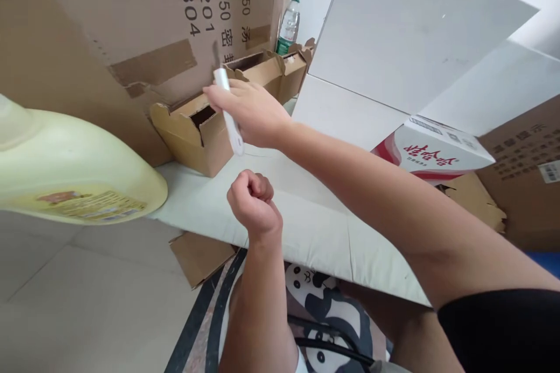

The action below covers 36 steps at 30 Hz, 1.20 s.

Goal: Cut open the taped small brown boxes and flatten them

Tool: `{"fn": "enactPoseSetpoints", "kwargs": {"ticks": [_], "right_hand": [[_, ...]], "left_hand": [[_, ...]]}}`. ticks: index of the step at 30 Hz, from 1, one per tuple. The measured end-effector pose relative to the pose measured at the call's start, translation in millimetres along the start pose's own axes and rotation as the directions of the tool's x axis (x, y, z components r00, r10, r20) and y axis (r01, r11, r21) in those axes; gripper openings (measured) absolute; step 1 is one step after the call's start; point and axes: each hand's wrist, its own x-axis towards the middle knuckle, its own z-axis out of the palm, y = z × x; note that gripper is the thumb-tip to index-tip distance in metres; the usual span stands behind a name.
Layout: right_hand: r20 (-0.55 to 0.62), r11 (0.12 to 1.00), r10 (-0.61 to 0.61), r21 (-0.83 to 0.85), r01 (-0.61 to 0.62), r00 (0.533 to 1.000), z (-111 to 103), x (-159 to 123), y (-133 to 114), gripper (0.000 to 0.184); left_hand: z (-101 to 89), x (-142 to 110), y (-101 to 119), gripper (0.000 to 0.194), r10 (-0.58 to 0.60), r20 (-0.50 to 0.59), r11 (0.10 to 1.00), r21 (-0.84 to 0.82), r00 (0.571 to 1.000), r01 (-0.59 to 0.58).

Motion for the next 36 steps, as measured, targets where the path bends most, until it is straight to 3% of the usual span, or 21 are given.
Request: {"fn": "enactPoseSetpoints", "kwargs": {"ticks": [3, 6, 10, 12, 14, 16, 17, 19, 21, 24, 26, 27, 31, 34, 36], "right_hand": [[0.07, 0.996, -0.081, -0.043, 0.084, 0.994, 7.2, 31.5, -3.0, 0.009], [0.069, 0.996, -0.062, -0.058, 0.066, 0.996, 17.4, 19.1, 14.3, 0.007], [-0.008, 1.0, -0.024, -0.005, 0.024, 1.0, 22.5, -59.3, 46.5, 0.016], [-0.166, 0.987, -0.061, 0.135, 0.084, 0.984, 17.8, -116.5, 57.5, 0.015], [-0.323, 0.978, -0.106, 0.139, 0.158, 0.94, 8.6, -175.5, 60.7, 0.015], [-0.416, 0.977, -0.138, 0.089, 0.192, 0.899, -2.3, -228.0, 56.2, 0.02], [-0.43, 0.978, -0.144, 0.074, 0.194, 0.891, -7.1, -250.0, 52.3, 0.021], [-0.432, 0.986, -0.116, 0.058, 0.157, 0.894, -13.2, -284.5, 44.8, 0.021], [-0.423, 0.993, -0.075, 0.052, 0.106, 0.903, -13.9, -307.6, 41.9, 0.02], [-0.416, 0.995, -0.035, 0.075, 0.072, 0.909, -6.8, -328.9, 48.9, 0.019], [-0.435, 0.99, 0.005, 0.128, 0.056, 0.901, 1.0, -338.6, 57.3, 0.018], [-0.453, 0.985, 0.034, 0.163, 0.046, 0.891, 5.4, -342.7, 61.2, 0.018], [-0.54, 0.948, 0.159, 0.318, 0.026, 0.826, 22.5, -354.4, 69.7, 0.022], [-0.567, 0.916, 0.22, 0.4, 0.032, 0.794, 31.1, -359.4, 71.2, 0.024], [-0.578, 0.91, 0.249, 0.415, 0.017, 0.777, 33.5, -361.6, 72.2, 0.025]], "left_hand": [[-3.0, -1.5, 14.2, 0.035, 0.161, -0.067, 0.987, 0.026, 0.985, -0.16], [-10.2, -0.3, 27.2, 0.035, 0.334, -0.126, 0.943, 0.053, 0.934, -0.33], [-22.2, 5.6, 33.6, 0.028, 0.529, -0.169, 0.847, 0.162, 0.832, -0.506], [-25.0, 7.8, 29.3, 0.017, 0.551, -0.059, 0.807, 0.29, 0.832, -0.514], [-22.6, 6.1, 20.3, 0.0, 0.454, 0.147, 0.78, 0.411, 0.879, -0.472], [-14.3, -1.6, 8.7, 0.017, 0.249, 0.358, 0.748, 0.519, 0.9, -0.414], [-8.6, -7.8, 2.7, 0.022, 0.135, 0.449, 0.723, 0.565, 0.883, -0.398], [3.9, -22.9, -8.3, 0.026, -0.074, 0.589, 0.662, 0.633, 0.805, -0.402], [14.1, -38.0, -16.9, 0.027, -0.258, 0.668, 0.598, 0.678, 0.698, -0.428], [21.4, -52.4, -25.9, 0.031, -0.518, 0.679, 0.49, 0.734, 0.52, -0.471], [22.3, -54.7, -31.1, 0.028, -0.598, 0.66, 0.435, 0.744, 0.455, -0.507], [22.3, -54.2, -33.6, 0.026, -0.603, 0.65, 0.41, 0.75, 0.463, -0.519], [23.9, -49.5, -41.0, 0.018, -0.588, 0.569, 0.259, 0.806, 0.576, -0.532], [27.7, -50.9, -39.0, 0.023, -0.602, 0.541, 0.149, 0.799, 0.588, -0.583], [29.5, -53.8, -35.3, 0.029, -0.6, 0.567, 0.102, 0.754, 0.564, -0.649]]}}
